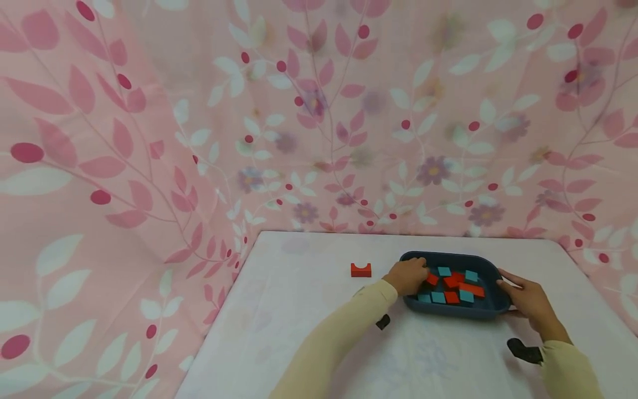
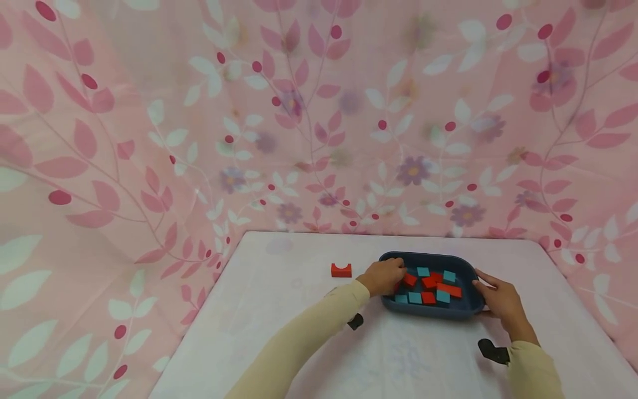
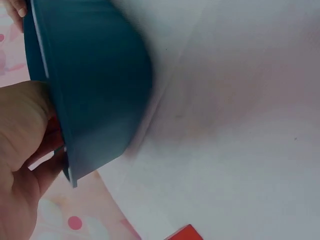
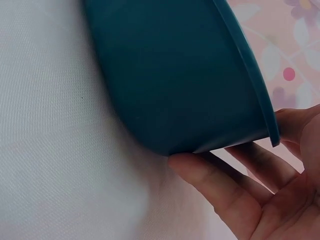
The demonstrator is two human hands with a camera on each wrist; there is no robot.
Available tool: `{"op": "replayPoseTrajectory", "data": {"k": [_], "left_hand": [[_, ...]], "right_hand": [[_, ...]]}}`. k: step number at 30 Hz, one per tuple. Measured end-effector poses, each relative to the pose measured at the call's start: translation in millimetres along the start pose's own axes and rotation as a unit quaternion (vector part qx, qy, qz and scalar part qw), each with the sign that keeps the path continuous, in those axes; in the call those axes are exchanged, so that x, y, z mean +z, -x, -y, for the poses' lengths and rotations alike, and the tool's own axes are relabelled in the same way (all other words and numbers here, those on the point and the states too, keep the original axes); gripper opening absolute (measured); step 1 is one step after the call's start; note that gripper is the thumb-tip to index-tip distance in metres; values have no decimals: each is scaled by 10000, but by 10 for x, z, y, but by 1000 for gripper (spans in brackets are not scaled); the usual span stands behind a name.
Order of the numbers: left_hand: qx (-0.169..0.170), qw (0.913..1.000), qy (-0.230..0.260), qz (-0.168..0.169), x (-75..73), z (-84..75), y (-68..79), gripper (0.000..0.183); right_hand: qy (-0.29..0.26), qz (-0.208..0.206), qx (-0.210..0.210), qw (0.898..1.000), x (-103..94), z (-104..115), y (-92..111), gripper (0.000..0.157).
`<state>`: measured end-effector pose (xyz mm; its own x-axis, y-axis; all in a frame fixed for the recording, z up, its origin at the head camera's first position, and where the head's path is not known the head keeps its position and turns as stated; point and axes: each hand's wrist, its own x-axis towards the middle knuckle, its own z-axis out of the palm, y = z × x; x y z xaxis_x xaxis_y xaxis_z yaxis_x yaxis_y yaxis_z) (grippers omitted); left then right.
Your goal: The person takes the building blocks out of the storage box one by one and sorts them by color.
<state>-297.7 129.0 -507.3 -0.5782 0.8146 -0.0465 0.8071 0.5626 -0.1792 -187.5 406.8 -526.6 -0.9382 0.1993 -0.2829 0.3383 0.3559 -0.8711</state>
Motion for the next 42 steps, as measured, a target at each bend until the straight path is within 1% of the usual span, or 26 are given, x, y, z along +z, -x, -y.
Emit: {"op": "replayPoseTrajectory", "data": {"k": [2,4,8,11,14,16,18,19,22,25,26,28,30,32,34,37,40,42], "left_hand": [[0,9998,23,-190,-32,32,5,48],[-56,9992,175,-364,-105,67,24,58],[-233,9961,519,-678,-318,196,103,75],[-329,9929,668,-932,-405,367,164,79],[-431,9896,846,-1079,-418,563,237,71],[-550,9870,1074,-1065,-403,696,301,66],[-722,9838,1338,-952,-379,826,387,63],[-843,9810,1507,-886,-359,887,432,66],[-1146,9747,1748,-794,-272,1066,570,72],[-1413,9669,1920,-905,-173,1226,716,76],[-1468,9653,1927,-975,-127,1282,759,76],[-1597,9585,2083,-1114,-50,1376,849,75],[-1678,9535,2190,-1210,30,1462,922,71],[-1785,9500,2259,-1208,96,1533,985,72],[-1882,9467,2355,-1135,134,1581,1043,71],[-1979,9468,2345,-969,164,1623,1110,69],[-1927,9519,2206,-899,188,1643,1160,69],[-1867,9568,2055,-863,214,1651,1190,68]], "right_hand": [[-43,16,21,10000,1,-13,-10,73],[-65,30,56,10000,4,-38,-22,75],[-98,34,89,9999,-1,-67,-50,77],[-84,14,89,9999,-8,-65,-56,79],[-40,3,73,10000,-15,-67,-57,80],[-33,4,67,10000,-19,-70,-61,81],[-26,4,81,10000,-25,-73,-67,82],[-20,-4,84,10000,-27,-74,-68,82],[-15,-29,98,9999,-35,-79,-75,82],[11,-44,64,10000,-37,-83,-84,81],[22,-42,56,10000,-37,-84,-87,81],[46,-29,31,10000,-41,-85,-89,81],[73,-17,28,10000,-46,-85,-86,82],[67,-12,39,10000,-49,-80,-83,83],[47,-1,60,10000,-49,-76,-85,83],[22,6,109,9999,-47,-72,-90,83],[44,-11,131,9999,-41,-72,-102,82],[47,-21,132,9999,-36,-69,-109,81]]}}
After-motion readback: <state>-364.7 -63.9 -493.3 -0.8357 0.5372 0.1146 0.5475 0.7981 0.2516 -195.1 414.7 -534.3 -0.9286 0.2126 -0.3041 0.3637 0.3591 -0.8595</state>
